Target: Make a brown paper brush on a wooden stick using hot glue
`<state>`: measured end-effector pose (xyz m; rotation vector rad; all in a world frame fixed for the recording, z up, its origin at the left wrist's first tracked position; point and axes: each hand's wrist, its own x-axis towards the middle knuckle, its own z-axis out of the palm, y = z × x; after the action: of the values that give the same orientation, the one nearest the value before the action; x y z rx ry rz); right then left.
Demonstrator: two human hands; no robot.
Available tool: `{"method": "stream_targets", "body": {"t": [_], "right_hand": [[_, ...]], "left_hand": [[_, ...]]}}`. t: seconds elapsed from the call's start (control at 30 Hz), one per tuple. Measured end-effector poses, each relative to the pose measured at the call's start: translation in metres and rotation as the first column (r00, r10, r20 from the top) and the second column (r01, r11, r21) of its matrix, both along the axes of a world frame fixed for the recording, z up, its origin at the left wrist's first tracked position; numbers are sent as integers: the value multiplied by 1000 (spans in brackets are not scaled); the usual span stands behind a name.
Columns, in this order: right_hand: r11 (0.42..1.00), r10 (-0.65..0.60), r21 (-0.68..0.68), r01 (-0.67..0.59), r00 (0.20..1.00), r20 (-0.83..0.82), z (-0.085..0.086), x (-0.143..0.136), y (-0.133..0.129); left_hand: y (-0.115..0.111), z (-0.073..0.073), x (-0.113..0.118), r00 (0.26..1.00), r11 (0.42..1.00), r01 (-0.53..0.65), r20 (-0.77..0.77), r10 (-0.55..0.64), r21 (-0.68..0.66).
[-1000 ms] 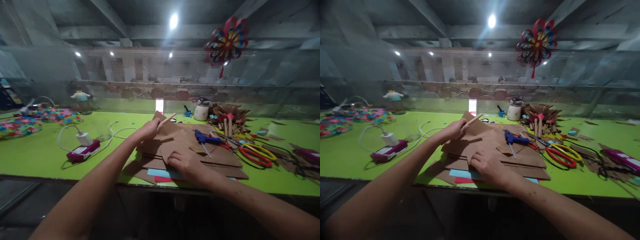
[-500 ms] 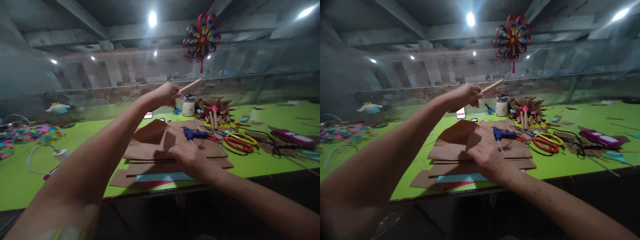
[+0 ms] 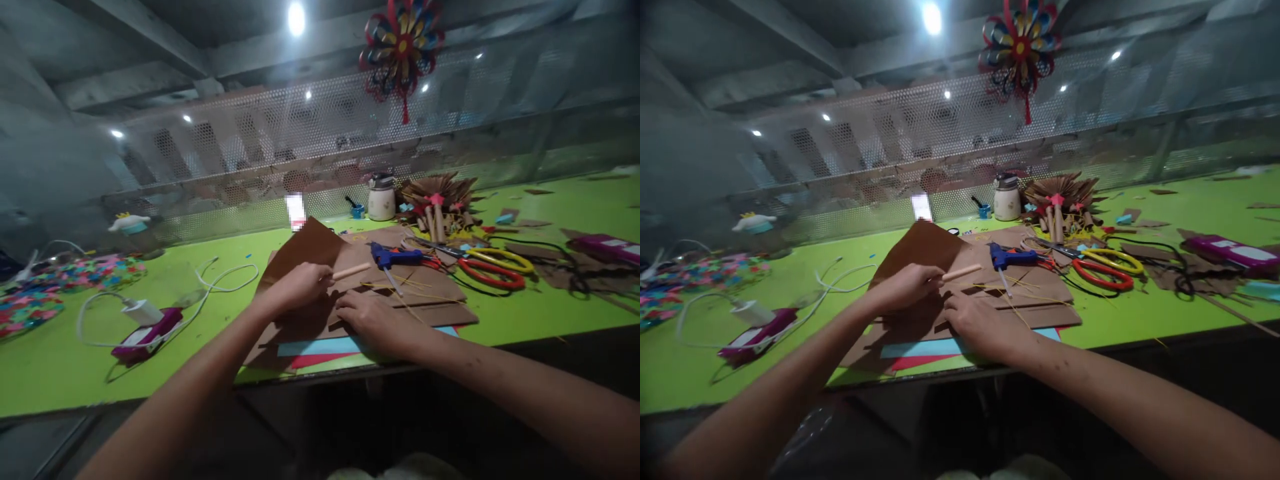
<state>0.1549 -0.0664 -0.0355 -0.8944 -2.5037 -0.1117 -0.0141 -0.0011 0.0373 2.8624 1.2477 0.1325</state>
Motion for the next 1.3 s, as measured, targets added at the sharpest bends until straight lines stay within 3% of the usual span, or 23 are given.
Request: {"method": "stream_targets", "body": {"t": [0.1, 0.3, 0.5, 0.63, 0.83, 1.07, 1.17, 1.3], "right_hand": [[1000, 20, 8, -20, 1000, 2, -2, 0, 4], [998, 29, 60, -29, 1000, 1, 2, 2, 8], [992, 53, -112, -63, 995, -86, 14, 11, 15], [965, -43, -262, -7, 982, -185, 24, 12, 27], [925, -52, -377, -44, 969, -240, 30, 3, 63], [820, -193, -572, 37, 957, -216, 15, -4, 91], [824, -192, -566, 24, 952, -239, 8, -6, 92], [841, -182, -541, 17, 950, -253, -1, -7, 93]], "left_hand": [[-9, -19, -14, 998, 994, -62, -26, 65, 86], [-22, -40, -19, 996, 975, -65, -41, 76, 213], [-26, -56, -24, 998, 968, -56, -4, 59, 243], [-28, -59, -25, 998, 975, -54, 40, 46, 215], [-30, -59, -23, 997, 972, -74, 40, 67, 222], [-33, -60, -23, 955, 982, -155, 272, 121, 109], [-35, -62, -23, 943, 983, -154, 312, 115, 104], [-41, -62, -23, 967, 980, -112, 245, 69, 165]]}}
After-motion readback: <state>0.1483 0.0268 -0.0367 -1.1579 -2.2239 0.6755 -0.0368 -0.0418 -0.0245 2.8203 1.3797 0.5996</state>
